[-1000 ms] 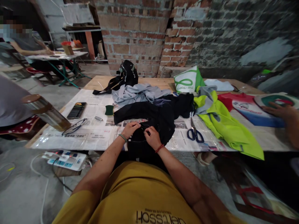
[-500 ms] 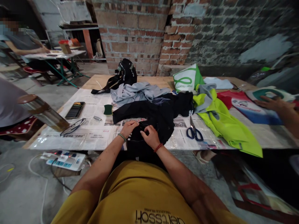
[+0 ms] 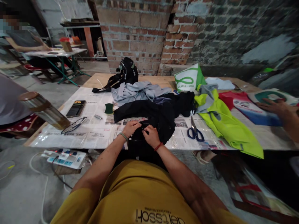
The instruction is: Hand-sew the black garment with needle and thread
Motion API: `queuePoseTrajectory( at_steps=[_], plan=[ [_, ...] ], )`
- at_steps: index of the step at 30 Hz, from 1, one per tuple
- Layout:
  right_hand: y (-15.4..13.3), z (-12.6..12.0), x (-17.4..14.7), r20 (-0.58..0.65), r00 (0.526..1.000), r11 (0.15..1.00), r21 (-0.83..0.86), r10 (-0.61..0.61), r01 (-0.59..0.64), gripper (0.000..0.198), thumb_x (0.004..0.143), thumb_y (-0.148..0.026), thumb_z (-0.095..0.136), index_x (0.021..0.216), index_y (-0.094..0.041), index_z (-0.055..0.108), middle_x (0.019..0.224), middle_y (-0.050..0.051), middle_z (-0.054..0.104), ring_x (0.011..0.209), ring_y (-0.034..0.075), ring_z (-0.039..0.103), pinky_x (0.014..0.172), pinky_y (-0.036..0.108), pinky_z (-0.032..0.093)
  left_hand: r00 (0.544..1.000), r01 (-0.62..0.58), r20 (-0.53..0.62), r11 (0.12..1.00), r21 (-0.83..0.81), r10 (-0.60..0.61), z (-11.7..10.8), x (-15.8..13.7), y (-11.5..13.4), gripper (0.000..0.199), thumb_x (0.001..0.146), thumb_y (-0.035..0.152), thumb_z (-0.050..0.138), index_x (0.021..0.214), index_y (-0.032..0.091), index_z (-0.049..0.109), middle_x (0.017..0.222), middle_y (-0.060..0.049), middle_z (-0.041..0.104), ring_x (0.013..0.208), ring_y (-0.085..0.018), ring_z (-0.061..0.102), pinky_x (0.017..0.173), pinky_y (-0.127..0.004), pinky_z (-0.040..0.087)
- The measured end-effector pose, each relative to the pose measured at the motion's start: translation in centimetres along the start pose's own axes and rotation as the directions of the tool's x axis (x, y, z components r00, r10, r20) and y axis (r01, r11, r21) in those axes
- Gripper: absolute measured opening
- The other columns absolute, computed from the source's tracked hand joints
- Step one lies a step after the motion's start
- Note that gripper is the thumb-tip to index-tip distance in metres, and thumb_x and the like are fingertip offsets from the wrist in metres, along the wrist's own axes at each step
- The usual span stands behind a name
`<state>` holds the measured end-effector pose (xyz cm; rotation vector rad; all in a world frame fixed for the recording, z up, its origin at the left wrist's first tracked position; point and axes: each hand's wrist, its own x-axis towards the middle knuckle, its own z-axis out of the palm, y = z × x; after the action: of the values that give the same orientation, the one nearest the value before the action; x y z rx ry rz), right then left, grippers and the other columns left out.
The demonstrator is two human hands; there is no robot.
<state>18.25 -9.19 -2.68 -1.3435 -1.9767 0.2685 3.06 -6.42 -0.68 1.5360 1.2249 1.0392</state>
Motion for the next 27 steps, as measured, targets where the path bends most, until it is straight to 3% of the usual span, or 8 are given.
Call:
queuePoseTrajectory(
  at_steps=[11, 18, 27],
  plan=[
    [-0.40, -0.23, 0.15, -0.006, 1.000, 0.997, 0.079, 0.004, -0.003, 0.017, 0.077, -0.018, 0.055, 0.060, -0.019, 0.053, 0.072, 0.000, 0.056, 0.073, 0.014, 0.053, 0.069, 0.028, 0.032, 0.994, 0.066, -0.080, 0.991, -0.117, -0.075, 0.12, -0.06, -0.15, 0.024, 0.065, 0.035, 0.059, 0.054, 0.014, 0.057, 0.053, 0.003, 0.048, 0.055, -0.010, 0.042, 0.053, -0.023, 0.033],
    [-0.44, -0.39, -0.04, -0.021, 0.999, 0.990, 0.137, 0.045, -0.042, 0.017, 0.077, -0.019, 0.056, 0.060, -0.019, 0.055, 0.074, 0.001, 0.058, 0.075, 0.014, 0.055, 0.074, 0.028, 0.035, 0.998, 0.009, -0.067, 0.992, -0.124, -0.017, -0.05, -0.10, 0.08, 0.019, 0.069, 0.029, 0.054, 0.063, 0.014, 0.064, 0.071, -0.002, 0.064, 0.073, -0.015, 0.055, 0.071, -0.026, 0.041],
    [-0.24, -0.21, -0.09, -0.021, 0.999, 0.988, 0.147, 0.043, -0.039, 0.014, 0.076, -0.020, 0.055, 0.062, -0.020, 0.057, 0.075, 0.001, 0.058, 0.075, 0.014, 0.055, 0.075, 0.029, 0.036, 0.997, -0.003, -0.080, 0.978, -0.207, -0.014, -0.26, -0.23, 0.29, 0.020, 0.070, 0.029, 0.054, 0.062, 0.015, 0.065, 0.074, -0.003, 0.067, 0.079, -0.016, 0.058, 0.079, -0.026, 0.042]
  ],
)
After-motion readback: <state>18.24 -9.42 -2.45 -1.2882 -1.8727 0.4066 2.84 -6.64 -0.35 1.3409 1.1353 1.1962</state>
